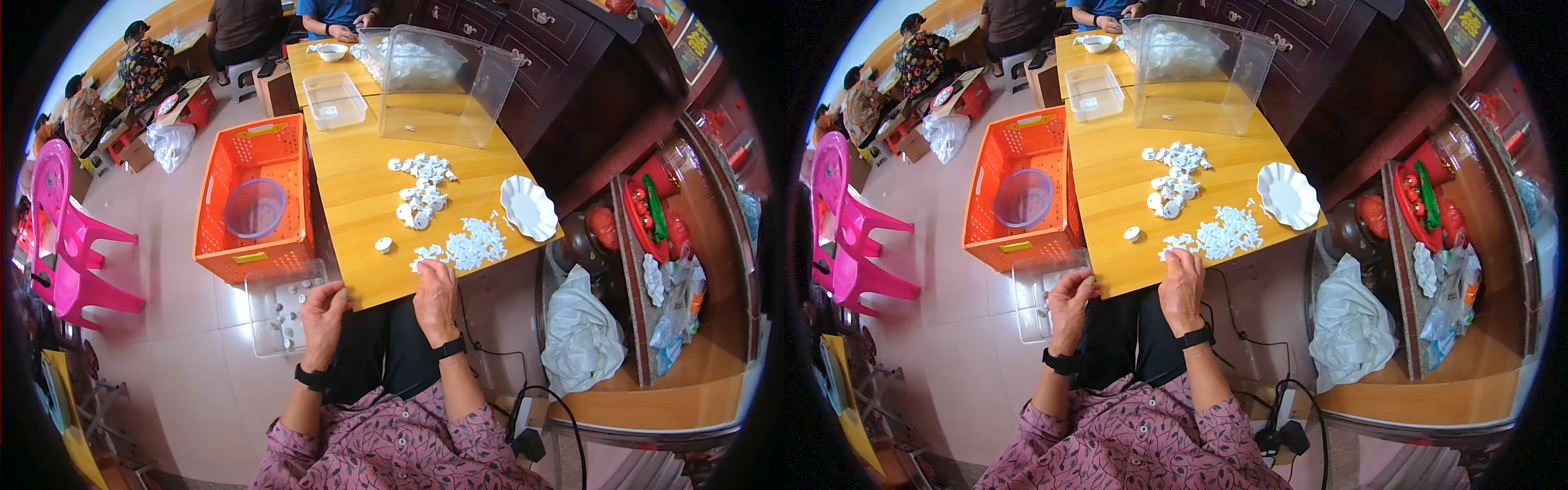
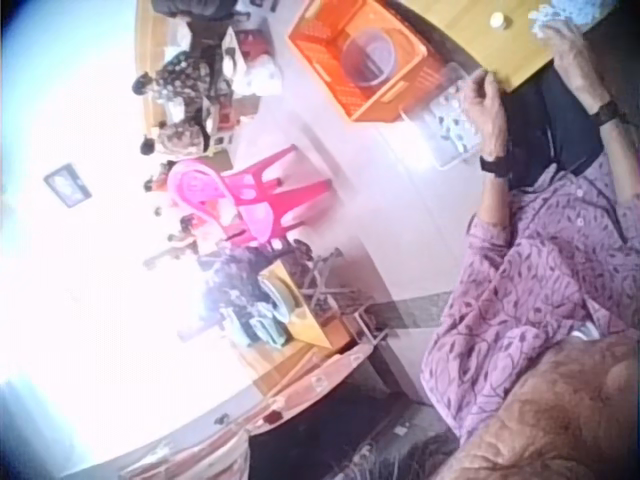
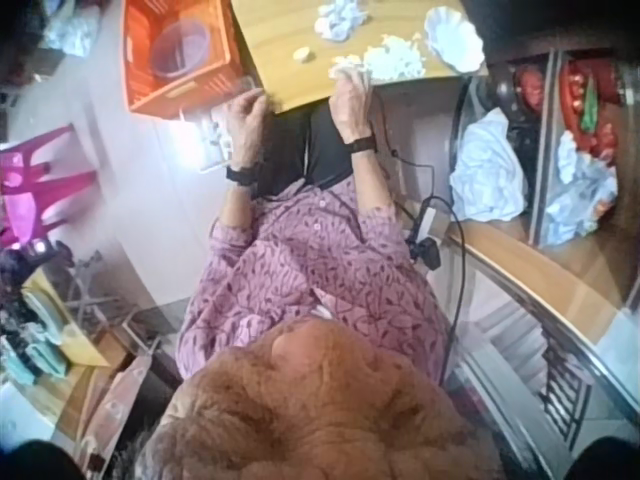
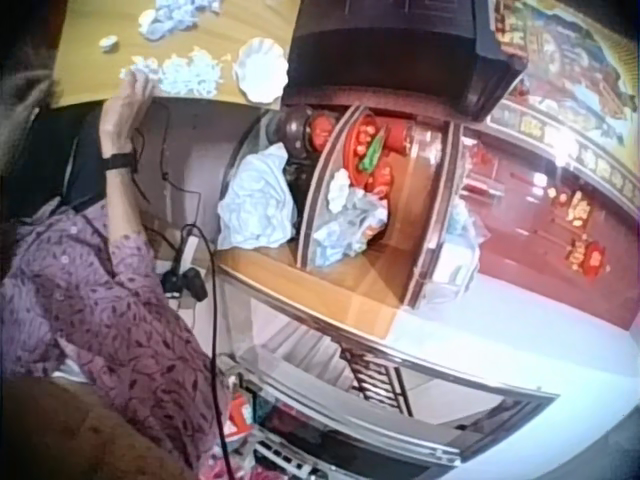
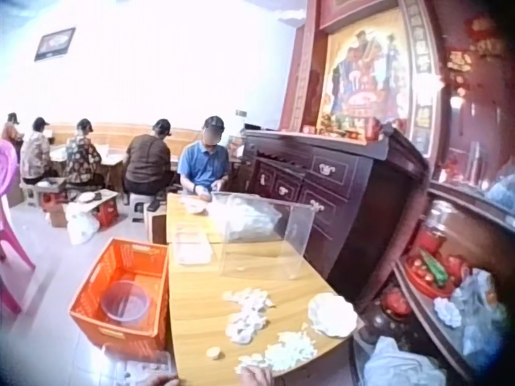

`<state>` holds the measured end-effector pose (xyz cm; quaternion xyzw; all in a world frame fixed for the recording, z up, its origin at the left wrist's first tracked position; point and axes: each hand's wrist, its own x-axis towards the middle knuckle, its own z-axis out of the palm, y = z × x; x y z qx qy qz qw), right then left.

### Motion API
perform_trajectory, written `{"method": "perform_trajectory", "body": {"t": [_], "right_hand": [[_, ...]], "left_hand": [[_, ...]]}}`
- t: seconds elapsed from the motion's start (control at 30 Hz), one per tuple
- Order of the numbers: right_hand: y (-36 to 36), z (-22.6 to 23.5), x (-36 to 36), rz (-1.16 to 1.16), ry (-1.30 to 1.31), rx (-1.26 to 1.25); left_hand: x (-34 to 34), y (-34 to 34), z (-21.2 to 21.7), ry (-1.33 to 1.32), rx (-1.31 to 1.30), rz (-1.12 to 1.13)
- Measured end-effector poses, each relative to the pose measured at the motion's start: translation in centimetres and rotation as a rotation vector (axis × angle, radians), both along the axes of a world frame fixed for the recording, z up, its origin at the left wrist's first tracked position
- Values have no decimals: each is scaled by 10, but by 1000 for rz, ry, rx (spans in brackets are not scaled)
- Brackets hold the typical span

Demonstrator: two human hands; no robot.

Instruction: Assembling small white plastic components at a table.

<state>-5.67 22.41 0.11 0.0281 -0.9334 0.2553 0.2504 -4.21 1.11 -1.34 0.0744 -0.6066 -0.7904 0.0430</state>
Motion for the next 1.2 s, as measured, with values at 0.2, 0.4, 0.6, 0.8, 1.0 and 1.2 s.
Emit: {"method": "perform_trajectory", "body": {"t": [0.2, 0.4, 0.6, 0.8, 1.0, 1.2], "right_hand": [[8, -5, -3, -50, 98, -148], [10, 7, 0, -21, 39, -2], [11, 9, -9, -18, 13, 140], [21, 1, -10, -28, 32, 83], [20, 1, -4, -40, 111, 20], [7, 7, 9, -12, 87, 60]], "left_hand": [[-20, 22, 8, 85, -262, -43], [-48, 44, 26, 273, -629, -65], [-78, 63, 20, 429, -807, -22], [-77, 67, 16, 442, -992, -55], [-66, 58, 20, 455, -973, -36], [-49, 47, 32, 355, -972, -82]]}}
